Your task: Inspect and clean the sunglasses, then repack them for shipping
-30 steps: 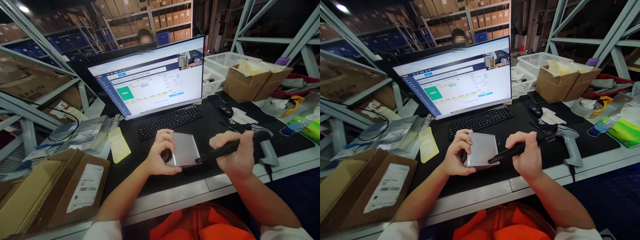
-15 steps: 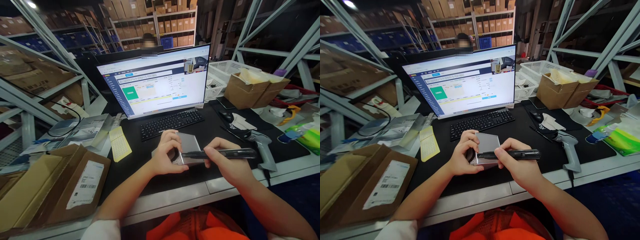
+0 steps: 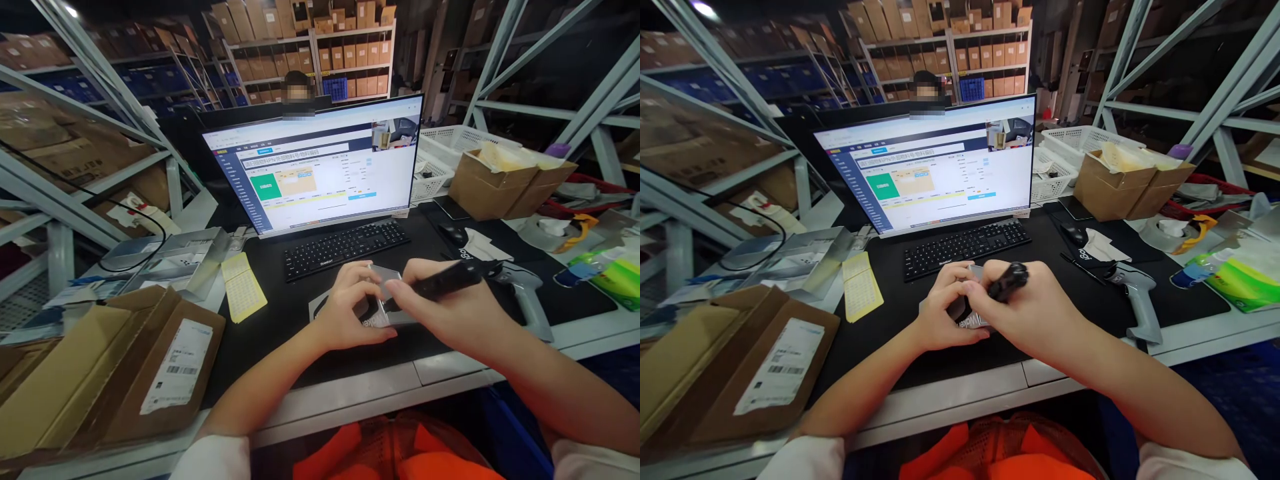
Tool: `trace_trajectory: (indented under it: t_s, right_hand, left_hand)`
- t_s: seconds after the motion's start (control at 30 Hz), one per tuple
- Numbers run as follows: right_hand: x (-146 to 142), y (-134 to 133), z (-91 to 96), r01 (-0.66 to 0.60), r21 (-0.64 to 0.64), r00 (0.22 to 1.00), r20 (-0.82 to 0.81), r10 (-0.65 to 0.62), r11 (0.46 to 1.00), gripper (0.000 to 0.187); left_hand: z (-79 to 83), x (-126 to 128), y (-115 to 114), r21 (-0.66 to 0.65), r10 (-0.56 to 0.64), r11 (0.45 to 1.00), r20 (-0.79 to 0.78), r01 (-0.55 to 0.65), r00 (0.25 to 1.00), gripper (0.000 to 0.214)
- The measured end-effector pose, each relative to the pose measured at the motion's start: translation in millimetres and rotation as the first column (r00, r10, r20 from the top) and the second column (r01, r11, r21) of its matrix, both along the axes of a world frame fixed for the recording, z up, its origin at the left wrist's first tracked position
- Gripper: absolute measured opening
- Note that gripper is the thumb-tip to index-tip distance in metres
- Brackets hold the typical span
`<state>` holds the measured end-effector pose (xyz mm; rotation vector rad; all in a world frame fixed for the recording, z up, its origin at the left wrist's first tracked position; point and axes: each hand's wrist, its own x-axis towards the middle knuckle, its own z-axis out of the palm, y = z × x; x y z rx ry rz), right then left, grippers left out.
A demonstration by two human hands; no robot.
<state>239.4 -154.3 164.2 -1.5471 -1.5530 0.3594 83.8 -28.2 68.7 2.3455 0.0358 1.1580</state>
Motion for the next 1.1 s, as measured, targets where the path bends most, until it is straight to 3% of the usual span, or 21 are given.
trace_trajectory:
  t_s: [0.07,0.17,0.27,0.37,0.57,0.67,0.73,0.8,0.9,0.97,1.03,1.1]
  right_hand:
    - [-2,3,7.8,-0.042,0.009,0.993,0.107,0.041,0.999,0.038]
    - [0,11,12.7,-0.093,0.054,0.965,0.249,0.077,0.994,0.034]
    - [9,23,4.3,-0.146,-0.095,0.973,0.166,0.16,0.985,0.033]
    - [25,33,-17.4,-0.221,-0.291,0.975,-0.09,0.204,0.931,0.041]
    - [68,21,-75.6,-0.118,-0.303,0.964,-0.262,0.036,0.946,0.053]
    - [89,3,-103.0,-0.081,-0.266,0.946,-0.324,-0.01,0.961,0.053]
    - [99,-7,-115.7,-0.053,-0.174,0.898,-0.438,-0.029,0.983,0.055]
    - [106,-14,-120.6,-0.005,-0.011,0.797,-0.603,-0.002,1.0,0.056]
    - [106,-17,-112.7,0.121,0.239,0.568,-0.812,0.13,0.963,0.055]
    - [100,-15,-103.2,0.164,0.307,0.457,-0.866,0.204,0.937,0.054]
    - [94,-10,-97.0,0.129,0.317,0.44,-0.867,0.233,0.94,0.055]
    - [89,-3,-97.7,0.061,0.305,0.485,-0.841,0.239,0.95,0.056]
  left_hand:
    - [-1.2,1,0,-0.051,-0.003,0.999,-0.035,0.001,0.999,0.076]
    - [-2.2,1,1,-0.137,0.006,0.99,-0.227,-0.038,0.974,0.096]
    - [-5.8,4,3,-0.145,0.019,0.986,-0.417,-0.087,0.909,0.094]
    - [-12.5,10,2,-0.11,0.053,0.985,-0.531,-0.131,0.846,0.092]
    - [-10.0,-3,10,0.105,0.168,0.985,-0.77,-0.137,0.616,0.1]
    - [-5.5,-20,23,0.108,0.162,0.985,-0.843,-0.133,0.514,0.1]
    - [-7.0,-28,30,0.034,0.099,0.991,-0.845,-0.132,0.525,0.1]
    - [-12.8,-33,33,-0.053,0.032,0.99,-0.826,-0.134,0.563,0.098]
    - [-26.8,-37,31,-0.128,-0.013,0.981,-0.793,-0.146,0.609,0.095]
    - [-37.9,-39,29,-0.142,-0.007,0.977,-0.768,-0.159,0.64,0.096]
    - [-49.3,-42,27,-0.147,0.017,0.971,-0.739,-0.186,0.673,0.1]
    - [-60.0,-45,26,-0.159,0.047,0.962,-0.707,-0.223,0.706,0.106]
